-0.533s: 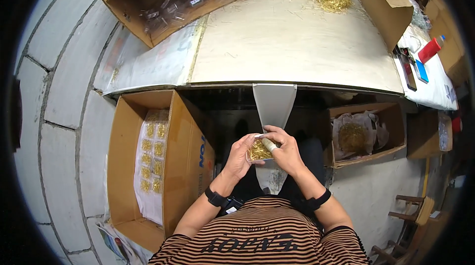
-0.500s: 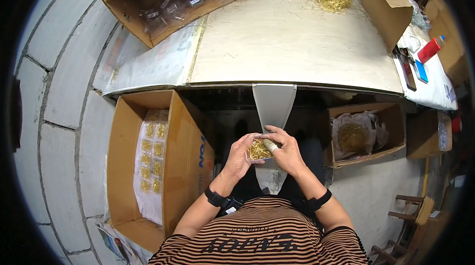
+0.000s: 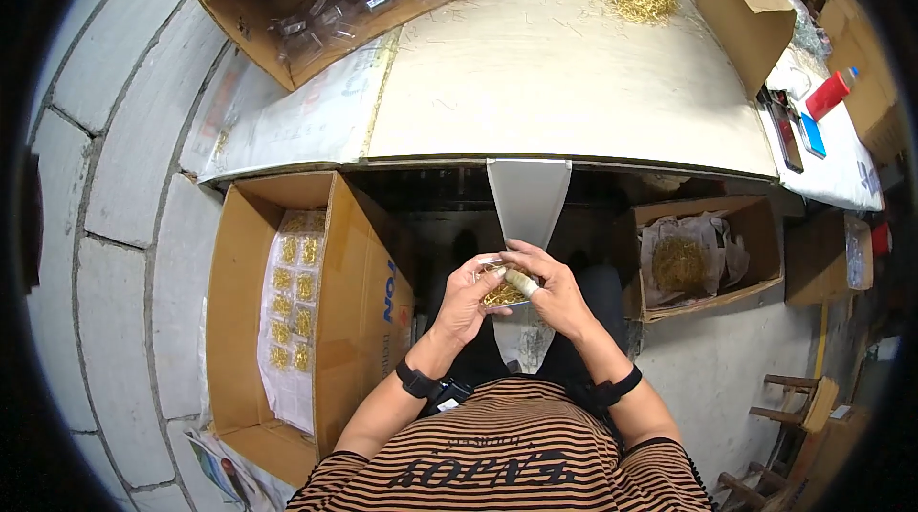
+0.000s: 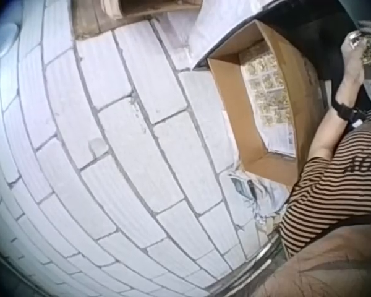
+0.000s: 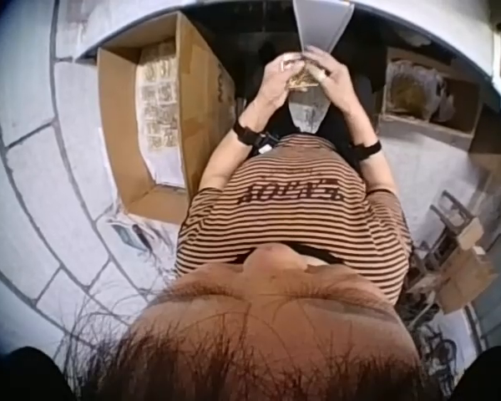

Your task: Packaging small gold-colored components into plastic containers and organizing them in boxes.

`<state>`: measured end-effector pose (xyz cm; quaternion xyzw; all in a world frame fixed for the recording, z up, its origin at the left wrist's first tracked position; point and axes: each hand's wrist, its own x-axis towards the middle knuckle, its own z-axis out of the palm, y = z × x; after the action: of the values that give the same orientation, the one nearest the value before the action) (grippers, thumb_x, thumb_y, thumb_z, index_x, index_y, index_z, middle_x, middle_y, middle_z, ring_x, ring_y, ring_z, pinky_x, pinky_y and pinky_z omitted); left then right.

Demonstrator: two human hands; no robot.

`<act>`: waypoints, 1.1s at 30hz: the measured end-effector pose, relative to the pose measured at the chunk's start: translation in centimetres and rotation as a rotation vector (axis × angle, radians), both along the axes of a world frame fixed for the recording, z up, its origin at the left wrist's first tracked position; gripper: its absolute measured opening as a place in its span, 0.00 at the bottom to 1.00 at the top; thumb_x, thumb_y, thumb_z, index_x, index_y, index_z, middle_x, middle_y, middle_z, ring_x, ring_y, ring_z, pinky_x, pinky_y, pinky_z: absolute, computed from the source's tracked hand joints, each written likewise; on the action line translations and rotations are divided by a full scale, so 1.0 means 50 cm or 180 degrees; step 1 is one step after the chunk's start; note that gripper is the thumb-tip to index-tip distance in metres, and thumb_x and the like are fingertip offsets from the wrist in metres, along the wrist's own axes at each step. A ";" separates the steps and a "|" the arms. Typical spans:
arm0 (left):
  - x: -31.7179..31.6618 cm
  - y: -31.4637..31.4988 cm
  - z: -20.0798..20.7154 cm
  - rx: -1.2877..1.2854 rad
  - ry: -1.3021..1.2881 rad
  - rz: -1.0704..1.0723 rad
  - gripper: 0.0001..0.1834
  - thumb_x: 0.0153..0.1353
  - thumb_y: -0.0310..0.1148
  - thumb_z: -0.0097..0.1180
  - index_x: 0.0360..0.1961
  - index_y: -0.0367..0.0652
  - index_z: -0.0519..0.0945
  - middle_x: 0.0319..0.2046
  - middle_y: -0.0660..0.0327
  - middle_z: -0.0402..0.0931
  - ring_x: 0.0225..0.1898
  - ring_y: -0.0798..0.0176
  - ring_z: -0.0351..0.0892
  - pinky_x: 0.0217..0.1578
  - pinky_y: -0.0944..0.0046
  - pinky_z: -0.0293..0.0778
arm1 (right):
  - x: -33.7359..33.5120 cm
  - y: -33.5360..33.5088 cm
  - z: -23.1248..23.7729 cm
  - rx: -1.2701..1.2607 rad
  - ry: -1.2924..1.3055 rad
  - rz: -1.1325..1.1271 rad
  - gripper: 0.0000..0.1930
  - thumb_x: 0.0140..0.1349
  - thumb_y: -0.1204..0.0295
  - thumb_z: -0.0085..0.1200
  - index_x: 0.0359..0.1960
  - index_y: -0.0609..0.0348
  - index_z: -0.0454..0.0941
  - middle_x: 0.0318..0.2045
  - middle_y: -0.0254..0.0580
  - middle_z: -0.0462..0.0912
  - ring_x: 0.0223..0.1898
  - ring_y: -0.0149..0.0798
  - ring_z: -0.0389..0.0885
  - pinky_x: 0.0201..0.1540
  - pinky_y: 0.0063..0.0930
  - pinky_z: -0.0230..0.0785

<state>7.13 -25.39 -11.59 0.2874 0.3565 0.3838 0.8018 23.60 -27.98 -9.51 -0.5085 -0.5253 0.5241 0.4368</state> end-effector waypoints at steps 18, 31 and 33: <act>0.000 0.008 0.017 -0.0055 -0.0023 0.0191 0.13 0.67 0.36 0.47 0.47 0.41 0.74 0.39 0.60 0.78 0.35 0.66 0.82 0.26 0.65 0.84 | -0.029 0.009 0.000 -0.0281 0.0170 -0.0477 0.21 0.66 0.74 0.45 0.61 0.64 0.63 0.52 0.48 0.75 0.54 0.35 0.72 0.57 0.26 0.63; -0.089 0.126 0.085 0.0076 -0.0392 0.0489 0.22 0.72 0.44 0.33 0.50 0.37 0.72 0.44 0.57 0.76 0.45 0.62 0.79 0.43 0.61 0.79 | -0.114 0.095 0.132 0.2057 -0.3195 0.0857 0.31 0.57 0.62 0.55 0.62 0.60 0.64 0.64 0.47 0.63 0.67 0.44 0.58 0.67 0.45 0.48; -0.107 0.134 0.088 0.0353 -0.0380 0.0416 0.21 0.72 0.43 0.33 0.50 0.37 0.71 0.47 0.56 0.75 0.47 0.62 0.77 0.49 0.62 0.75 | -0.121 0.117 0.137 0.2186 -0.3124 0.0991 0.30 0.56 0.62 0.55 0.60 0.60 0.65 0.63 0.46 0.65 0.66 0.44 0.59 0.66 0.45 0.50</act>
<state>1.79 -18.71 -7.17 0.2841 0.3043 0.4709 0.7778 17.54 -22.15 -2.65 -0.4381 -0.8717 0.0876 0.2014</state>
